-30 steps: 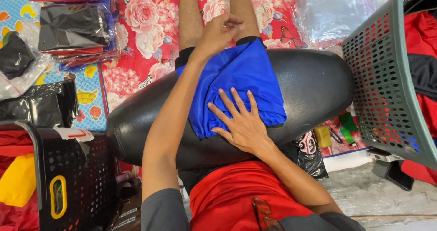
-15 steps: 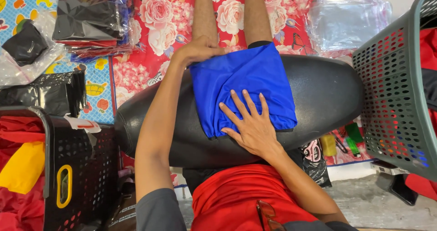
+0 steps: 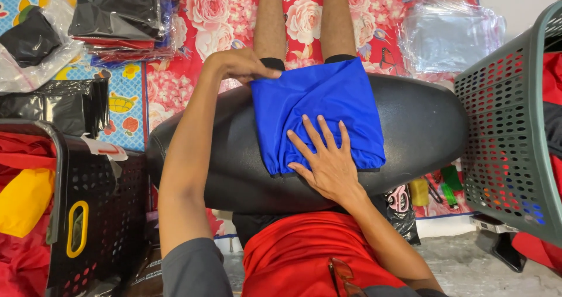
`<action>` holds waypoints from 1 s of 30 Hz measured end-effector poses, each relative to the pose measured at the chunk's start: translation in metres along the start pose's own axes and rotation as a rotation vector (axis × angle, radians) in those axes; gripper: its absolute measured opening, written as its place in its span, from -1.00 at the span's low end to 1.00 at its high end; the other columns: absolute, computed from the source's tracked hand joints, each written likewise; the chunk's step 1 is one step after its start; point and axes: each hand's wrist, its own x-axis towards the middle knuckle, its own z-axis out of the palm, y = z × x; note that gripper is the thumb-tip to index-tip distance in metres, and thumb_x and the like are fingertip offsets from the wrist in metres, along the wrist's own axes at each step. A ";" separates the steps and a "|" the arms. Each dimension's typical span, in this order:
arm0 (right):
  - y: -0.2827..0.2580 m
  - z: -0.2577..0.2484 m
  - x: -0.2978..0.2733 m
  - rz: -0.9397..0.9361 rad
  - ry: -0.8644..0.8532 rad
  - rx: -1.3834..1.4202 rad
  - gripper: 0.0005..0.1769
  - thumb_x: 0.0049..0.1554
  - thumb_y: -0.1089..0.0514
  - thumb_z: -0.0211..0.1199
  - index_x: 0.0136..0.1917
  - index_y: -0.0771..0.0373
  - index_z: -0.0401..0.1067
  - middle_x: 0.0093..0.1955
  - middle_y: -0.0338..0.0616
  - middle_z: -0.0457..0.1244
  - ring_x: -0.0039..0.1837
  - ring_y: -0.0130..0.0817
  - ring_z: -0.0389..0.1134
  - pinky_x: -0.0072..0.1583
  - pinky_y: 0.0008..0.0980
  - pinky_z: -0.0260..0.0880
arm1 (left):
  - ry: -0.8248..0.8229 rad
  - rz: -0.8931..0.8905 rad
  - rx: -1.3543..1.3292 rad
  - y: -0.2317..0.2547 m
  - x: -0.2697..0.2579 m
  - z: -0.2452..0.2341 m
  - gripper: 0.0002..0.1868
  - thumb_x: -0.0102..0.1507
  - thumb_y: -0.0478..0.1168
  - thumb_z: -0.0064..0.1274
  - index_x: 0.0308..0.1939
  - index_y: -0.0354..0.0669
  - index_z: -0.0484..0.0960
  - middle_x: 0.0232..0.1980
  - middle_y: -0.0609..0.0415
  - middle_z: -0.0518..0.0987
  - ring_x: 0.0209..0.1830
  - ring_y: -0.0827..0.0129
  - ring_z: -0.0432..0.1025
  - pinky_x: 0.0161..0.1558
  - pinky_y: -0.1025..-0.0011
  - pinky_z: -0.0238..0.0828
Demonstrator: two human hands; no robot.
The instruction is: Folding a blue fabric item and placing it into a clear plastic bag.
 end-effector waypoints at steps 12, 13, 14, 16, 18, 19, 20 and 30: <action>0.000 0.001 0.000 0.004 -0.014 -0.009 -0.26 0.33 -0.44 -0.26 0.69 -0.26 -0.06 0.70 -0.08 -0.11 0.69 0.06 -0.15 0.55 0.34 -0.36 | 0.361 0.264 0.094 0.007 -0.023 0.013 -0.67 0.11 -0.08 0.35 -0.06 0.02 0.77 -0.25 0.07 0.69 -0.37 0.42 0.62 -0.27 0.44 0.62; 0.001 0.000 0.000 0.005 -0.014 0.001 -0.26 0.33 -0.44 -0.26 0.69 -0.27 -0.08 0.71 -0.08 -0.12 0.69 0.06 -0.16 0.55 0.34 -0.36 | 0.427 0.408 0.174 0.021 -0.042 0.029 -0.70 0.14 -0.09 0.35 -0.06 0.04 0.76 -0.25 0.11 0.69 -0.34 0.37 0.61 -0.26 0.41 0.58; -0.001 -0.001 -0.001 0.008 -0.018 0.015 -0.26 0.33 -0.43 -0.26 0.69 -0.27 -0.10 0.71 -0.07 -0.13 0.69 0.06 -0.17 0.55 0.34 -0.36 | 0.488 0.549 0.254 0.033 -0.062 0.046 -0.74 0.17 -0.10 0.35 -0.06 0.06 0.76 -0.24 0.15 0.69 -0.31 0.32 0.59 -0.24 0.38 0.54; 0.001 -0.001 0.000 0.009 -0.026 0.020 -0.25 0.33 -0.43 -0.27 0.70 -0.24 -0.10 0.72 -0.05 -0.14 0.70 0.07 -0.19 0.55 0.35 -0.37 | 0.486 0.696 0.340 0.055 -0.109 0.078 -0.78 0.19 -0.13 0.33 -0.10 0.03 0.73 -0.24 0.11 0.64 -0.26 0.25 0.55 -0.19 0.30 0.48; 0.001 -0.001 -0.001 0.006 -0.031 0.027 -0.25 0.34 -0.42 -0.28 0.70 -0.21 -0.10 0.72 -0.03 -0.15 0.70 0.08 -0.21 0.55 0.36 -0.39 | 0.488 0.841 0.429 0.063 -0.150 0.107 -0.83 0.21 -0.16 0.31 -0.13 0.00 0.71 -0.23 0.07 0.59 -0.22 0.18 0.51 -0.13 0.21 0.43; 0.001 -0.001 -0.001 0.000 -0.027 0.034 -0.27 0.33 -0.41 -0.26 0.64 -0.12 0.02 0.72 -0.01 -0.15 0.71 0.07 -0.22 0.56 0.36 -0.39 | 0.469 0.843 0.525 0.062 -0.166 0.121 -0.83 0.19 -0.13 0.31 -0.18 0.05 0.68 -0.21 0.12 0.56 -0.21 0.20 0.48 -0.13 0.21 0.37; 0.002 -0.001 -0.001 -0.004 -0.021 0.041 -0.27 0.33 -0.41 -0.24 0.59 -0.03 0.13 0.72 0.00 -0.16 0.71 0.07 -0.22 0.56 0.37 -0.40 | 0.448 0.844 0.622 0.060 -0.181 0.135 -0.83 0.16 -0.09 0.31 -0.22 0.10 0.65 -0.20 0.17 0.53 -0.19 0.22 0.45 -0.13 0.21 0.32; 0.002 -0.007 0.000 -0.008 0.100 0.222 -0.24 0.36 -0.17 -0.08 0.65 0.29 -0.06 0.67 0.08 -0.05 0.68 0.09 -0.11 0.57 0.31 -0.37 | 0.630 0.835 0.669 0.007 -0.229 0.178 -0.88 0.35 -0.05 0.15 -0.11 0.09 0.65 0.02 0.27 0.58 0.03 0.38 0.46 0.03 0.35 0.29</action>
